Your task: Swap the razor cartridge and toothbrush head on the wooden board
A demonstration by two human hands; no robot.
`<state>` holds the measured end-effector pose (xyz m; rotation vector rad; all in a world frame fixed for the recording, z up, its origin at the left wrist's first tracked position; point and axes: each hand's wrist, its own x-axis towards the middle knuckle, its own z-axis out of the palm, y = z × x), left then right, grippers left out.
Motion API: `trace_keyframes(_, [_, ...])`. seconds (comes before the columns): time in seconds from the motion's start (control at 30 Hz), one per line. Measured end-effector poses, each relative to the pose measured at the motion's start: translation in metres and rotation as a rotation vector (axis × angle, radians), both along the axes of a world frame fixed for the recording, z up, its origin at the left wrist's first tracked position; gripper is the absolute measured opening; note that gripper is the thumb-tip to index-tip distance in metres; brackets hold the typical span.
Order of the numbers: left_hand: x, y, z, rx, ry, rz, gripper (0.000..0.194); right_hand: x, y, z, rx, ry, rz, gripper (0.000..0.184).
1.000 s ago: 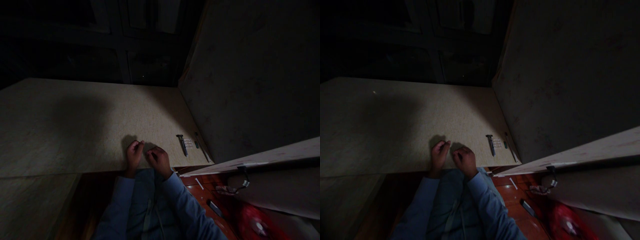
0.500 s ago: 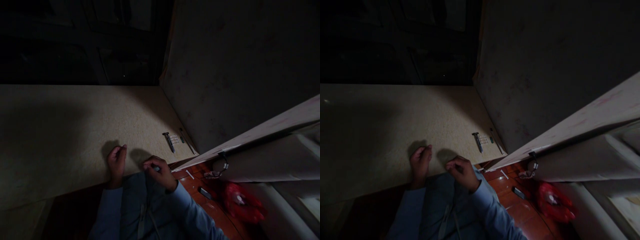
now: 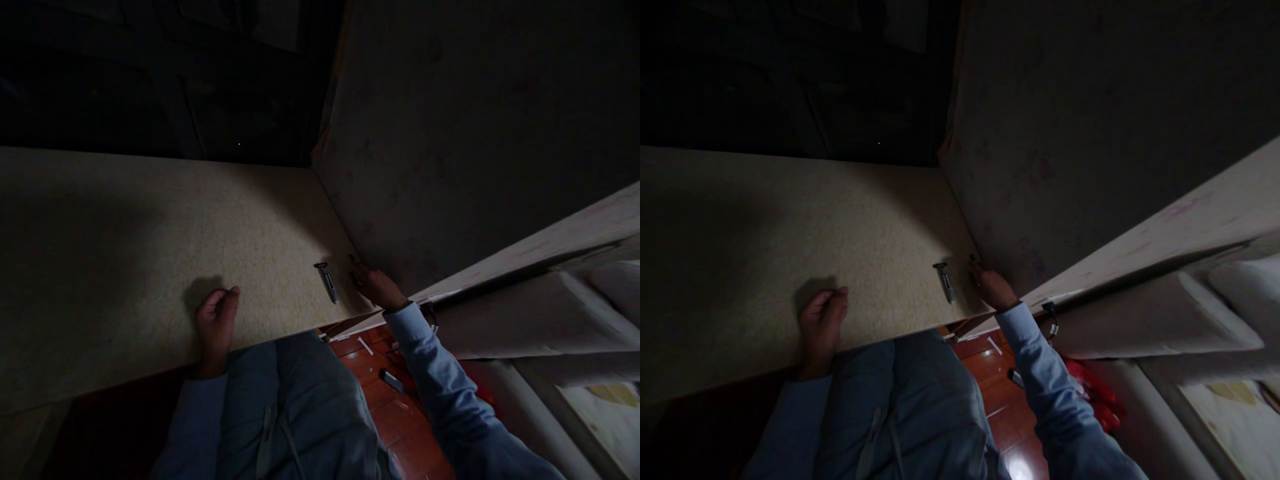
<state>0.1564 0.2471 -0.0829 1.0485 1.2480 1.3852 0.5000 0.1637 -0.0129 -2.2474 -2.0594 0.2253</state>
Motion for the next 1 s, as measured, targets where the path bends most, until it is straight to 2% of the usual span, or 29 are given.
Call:
trace_keyframes(0.13, [0.0,0.0,0.0,0.0,0.007,-0.001,0.03,0.002,0.007,0.005,-0.162,-0.068,0.063,0.053])
trace_keyframes(0.33, [0.001,-0.001,0.003,-0.012,0.033,0.002,0.031,0.007,0.011,0.0,-0.161,-0.049,0.121,0.054])
trace_keyframes(0.67, [0.001,-0.001,0.004,-0.008,0.019,0.012,0.03,0.01,0.012,-0.006,-0.152,0.04,-0.022,0.06])
trace_keyframes(0.73, [0.001,-0.001,0.004,0.0,0.031,0.008,0.03,0.013,0.009,-0.009,-0.112,0.076,-0.016,0.062])
trace_keyframes(0.87, [0.001,-0.002,0.003,0.014,0.031,0.006,0.032,0.016,0.0,-0.01,0.083,0.152,-0.027,0.061])
trace_keyframes(1.0, [0.002,-0.002,0.003,0.002,0.022,0.014,0.032,0.0,-0.006,-0.009,0.264,0.239,-0.156,0.052])
